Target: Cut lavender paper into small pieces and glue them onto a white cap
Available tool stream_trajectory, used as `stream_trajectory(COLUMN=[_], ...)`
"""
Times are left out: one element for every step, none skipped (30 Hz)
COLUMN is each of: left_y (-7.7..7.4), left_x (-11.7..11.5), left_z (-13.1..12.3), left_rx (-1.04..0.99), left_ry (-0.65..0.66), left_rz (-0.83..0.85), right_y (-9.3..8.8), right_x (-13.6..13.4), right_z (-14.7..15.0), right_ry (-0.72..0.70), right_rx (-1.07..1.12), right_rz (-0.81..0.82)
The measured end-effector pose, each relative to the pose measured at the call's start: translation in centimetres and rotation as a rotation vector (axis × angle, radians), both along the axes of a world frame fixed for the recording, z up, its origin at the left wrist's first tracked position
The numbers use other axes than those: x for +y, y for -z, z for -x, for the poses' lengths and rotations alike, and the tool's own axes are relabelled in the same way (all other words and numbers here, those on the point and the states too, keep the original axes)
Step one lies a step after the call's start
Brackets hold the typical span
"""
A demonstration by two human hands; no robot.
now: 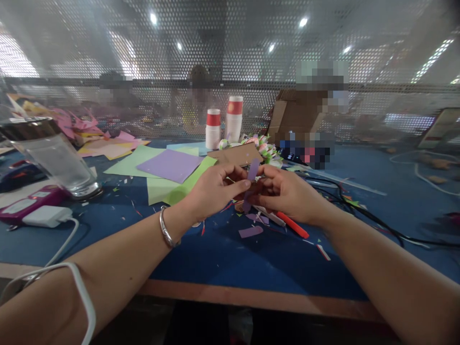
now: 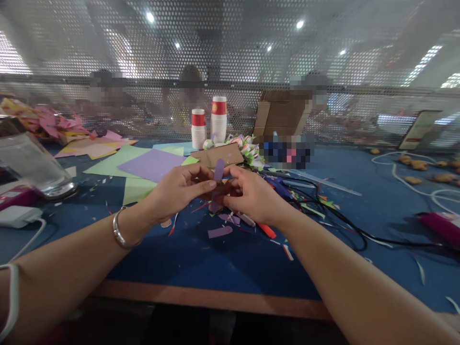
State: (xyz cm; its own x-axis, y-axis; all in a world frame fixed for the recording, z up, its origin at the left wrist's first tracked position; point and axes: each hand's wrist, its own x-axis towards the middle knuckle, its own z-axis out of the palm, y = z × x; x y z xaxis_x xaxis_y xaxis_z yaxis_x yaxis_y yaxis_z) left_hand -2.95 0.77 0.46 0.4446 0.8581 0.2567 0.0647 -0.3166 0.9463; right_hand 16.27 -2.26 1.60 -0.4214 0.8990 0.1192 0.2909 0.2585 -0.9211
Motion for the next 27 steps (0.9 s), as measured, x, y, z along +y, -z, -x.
stream_trajectory(left_y=[0.06, 0.13, 0.19, 0.24, 0.27, 0.29, 0.30, 0.30, 0.29, 0.29, 0.29, 0.29, 0.29, 0.29, 0.30, 0.30, 0.31, 0.31, 0.33, 0.34, 0.35, 0.35, 0.34, 0.31, 0.25, 0.17, 0.07], left_x=[0.09, 0.18, 0.26, 0.33, 0.38, 0.41, 0.42, 0.41, 0.39, 0.37, 0.35, 0.34, 0.35, 0.38, 0.41, 0.45, 0.50, 0.54, 0.58, 0.61, 0.64, 0.66, 0.67, 0.66, 0.63, 0.59, 0.53], left_z=[0.06, 0.12, 0.19, 0.25, 0.30, 0.33, 0.34, 0.34, 0.33, 0.31, 0.29, 0.28, 0.27, 0.27, 0.28, 0.29, 0.31, 0.32, 0.34, 0.37, 0.39, 0.41, 0.43, 0.46, 0.48, 0.51, 0.54], left_rx=[0.006, 0.013, 0.018, 0.020, 0.018, 0.014, 0.007, -0.004, -0.014, -0.021, -0.026, -0.032, -0.034, -0.035, -0.033, -0.030, -0.025, -0.018, -0.012, -0.008, -0.006, -0.006, -0.006, -0.007, -0.012, -0.022, -0.036], left_ry=[0.007, 0.017, 0.028, 0.040, 0.052, 0.065, 0.076, 0.086, 0.097, 0.104, 0.109, 0.110, 0.108, 0.102, 0.094, 0.087, 0.080, 0.073, 0.067, 0.063, 0.063, 0.061, 0.059, 0.058, 0.058, 0.059, 0.063], left_rz=[-0.023, -0.046, -0.067, -0.080, -0.085, -0.082, -0.071, -0.058, -0.047, -0.037, -0.029, -0.026, -0.027, -0.034, -0.043, -0.054, -0.065, -0.074, -0.081, -0.087, -0.090, -0.092, -0.091, -0.083, -0.068, -0.045, -0.016], right_y=[0.01, 0.03, 0.05, 0.08, 0.10, 0.11, 0.11, 0.08, 0.04, 0.00, -0.05, -0.09, -0.11, -0.11, -0.10, -0.07, -0.05, -0.02, -0.01, -0.01, -0.02, -0.04, -0.07, -0.11, -0.14, -0.18, -0.22], right_x=[0.03, 0.06, 0.11, 0.15, 0.20, 0.23, 0.24, 0.23, 0.20, 0.16, 0.11, 0.06, 0.02, 0.00, -0.01, -0.01, 0.00, 0.02, 0.04, 0.05, 0.07, 0.08, 0.09, 0.09, 0.08, 0.06, 0.03], right_z=[-0.01, -0.03, -0.06, -0.09, -0.11, -0.12, -0.13, -0.13, -0.12, -0.11, -0.11, -0.11, -0.12, -0.15, -0.18, -0.21, -0.25, -0.28, -0.30, -0.31, -0.31, -0.31, -0.31, -0.31, -0.32, -0.33, -0.34], right_ry=[-0.006, -0.011, -0.016, -0.020, -0.023, -0.023, -0.022, -0.021, -0.017, -0.012, -0.007, -0.003, 0.001, 0.006, 0.009, 0.012, 0.017, 0.023, 0.033, 0.042, 0.048, 0.052, 0.052, 0.051, 0.050, 0.050, 0.053], right_rx=[0.006, 0.011, 0.015, 0.018, 0.021, 0.025, 0.027, 0.026, 0.023, 0.019, 0.016, 0.016, 0.016, 0.017, 0.018, 0.016, 0.012, 0.006, -0.002, -0.012, -0.022, -0.032, -0.040, -0.049, -0.058, -0.067, -0.075], right_rz=[-0.008, -0.014, -0.018, -0.019, -0.021, -0.020, -0.017, -0.009, 0.003, 0.016, 0.026, 0.030, 0.029, 0.024, 0.019, 0.014, 0.010, 0.007, 0.004, 0.002, 0.000, -0.001, -0.002, -0.005, -0.008, -0.012, -0.018])
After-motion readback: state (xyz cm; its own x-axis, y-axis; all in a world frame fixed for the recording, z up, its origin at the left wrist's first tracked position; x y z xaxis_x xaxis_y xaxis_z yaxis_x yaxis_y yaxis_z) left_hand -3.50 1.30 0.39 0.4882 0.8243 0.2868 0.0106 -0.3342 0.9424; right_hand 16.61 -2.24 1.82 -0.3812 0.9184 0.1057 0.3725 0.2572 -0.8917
